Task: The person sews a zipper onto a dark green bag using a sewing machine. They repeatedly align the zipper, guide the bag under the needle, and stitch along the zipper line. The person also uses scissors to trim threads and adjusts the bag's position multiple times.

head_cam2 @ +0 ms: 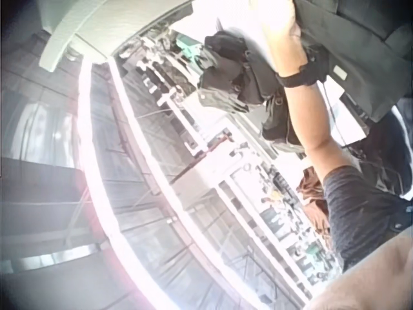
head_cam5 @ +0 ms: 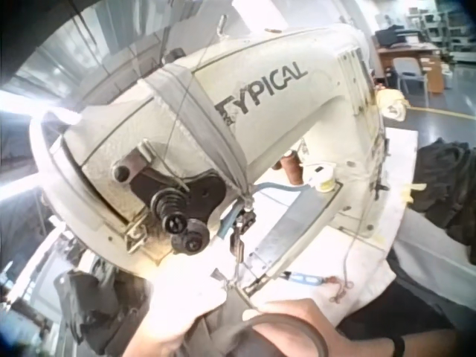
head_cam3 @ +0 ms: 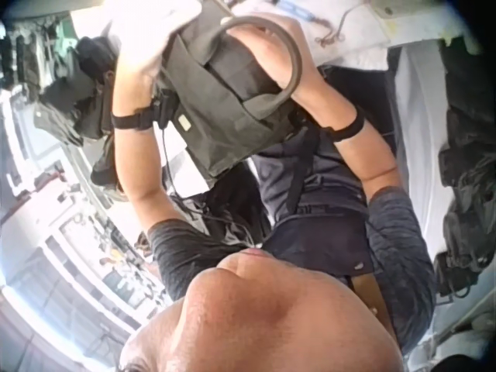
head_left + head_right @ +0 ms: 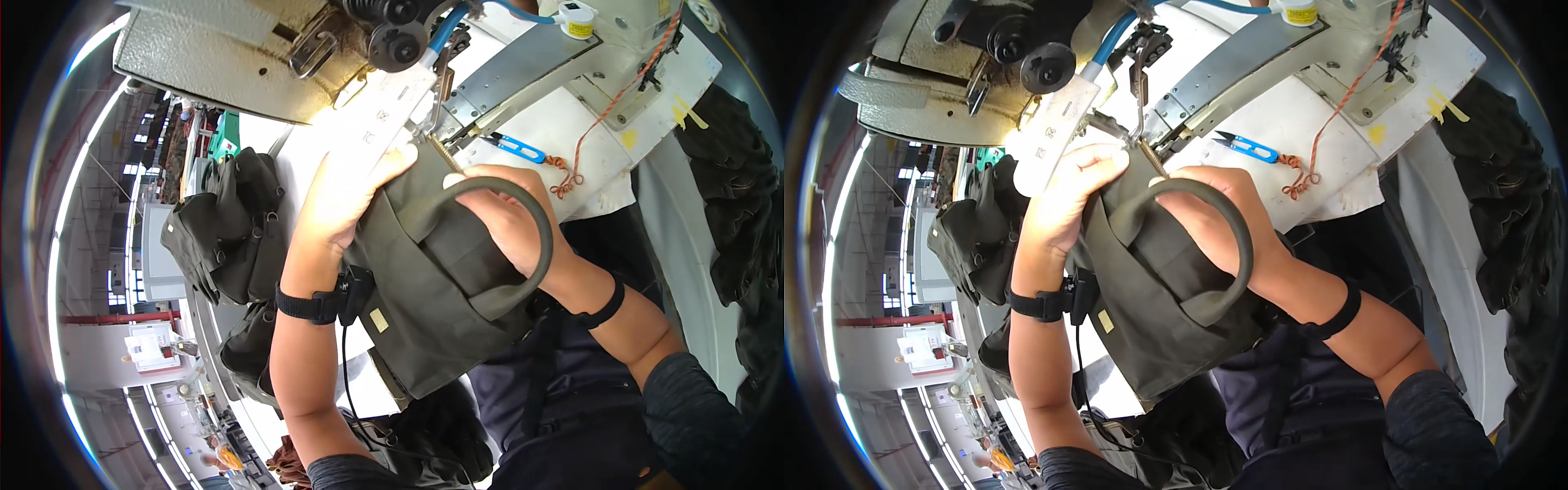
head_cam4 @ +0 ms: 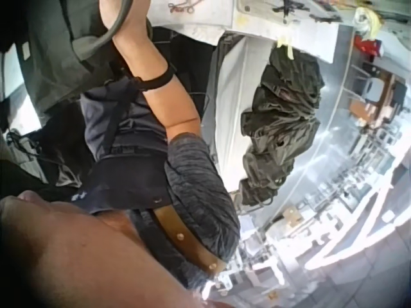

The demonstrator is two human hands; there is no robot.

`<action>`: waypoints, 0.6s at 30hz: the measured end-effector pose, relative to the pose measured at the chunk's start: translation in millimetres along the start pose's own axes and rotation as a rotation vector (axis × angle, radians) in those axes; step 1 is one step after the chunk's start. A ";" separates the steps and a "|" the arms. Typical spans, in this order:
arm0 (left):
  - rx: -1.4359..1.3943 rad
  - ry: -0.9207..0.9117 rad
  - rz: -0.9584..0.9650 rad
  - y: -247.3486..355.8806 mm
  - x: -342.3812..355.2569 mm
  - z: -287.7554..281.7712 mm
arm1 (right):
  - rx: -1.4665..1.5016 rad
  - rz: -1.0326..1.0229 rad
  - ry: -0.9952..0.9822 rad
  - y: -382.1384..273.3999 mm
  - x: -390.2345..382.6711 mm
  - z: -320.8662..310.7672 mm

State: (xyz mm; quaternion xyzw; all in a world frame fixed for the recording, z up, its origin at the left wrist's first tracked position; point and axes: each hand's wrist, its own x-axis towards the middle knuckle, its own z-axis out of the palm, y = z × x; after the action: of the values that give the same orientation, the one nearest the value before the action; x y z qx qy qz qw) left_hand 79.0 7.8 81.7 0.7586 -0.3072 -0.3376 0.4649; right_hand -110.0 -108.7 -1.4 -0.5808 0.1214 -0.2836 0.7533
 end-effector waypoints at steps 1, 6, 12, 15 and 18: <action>-0.016 0.005 0.005 -3.3 2.4 -2.1 | -0.004 0.012 -0.012 0.2 2.6 0.2; -0.181 0.042 0.039 0.0 10.6 -1.3 | -0.104 0.008 0.002 -9.2 0.3 -2.7; -0.169 0.033 0.099 0.2 13.2 -5.4 | -0.116 0.194 -0.076 -19.8 -10.2 -16.2; -0.113 -0.003 0.160 -4.5 30.0 -19.7 | -0.060 0.136 -0.010 -17.2 -4.2 -7.6; -0.065 -0.012 0.147 -8.7 38.8 -31.1 | -0.057 0.072 -0.031 -13.7 6.9 -3.5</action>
State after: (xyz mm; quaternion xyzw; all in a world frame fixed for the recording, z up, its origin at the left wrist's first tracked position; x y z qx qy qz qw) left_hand 127.8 -3.7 75.5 0.7166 -0.3535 -0.3170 0.5109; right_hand -110.1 -117.6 11.5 -0.6018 0.1386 -0.2439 0.7478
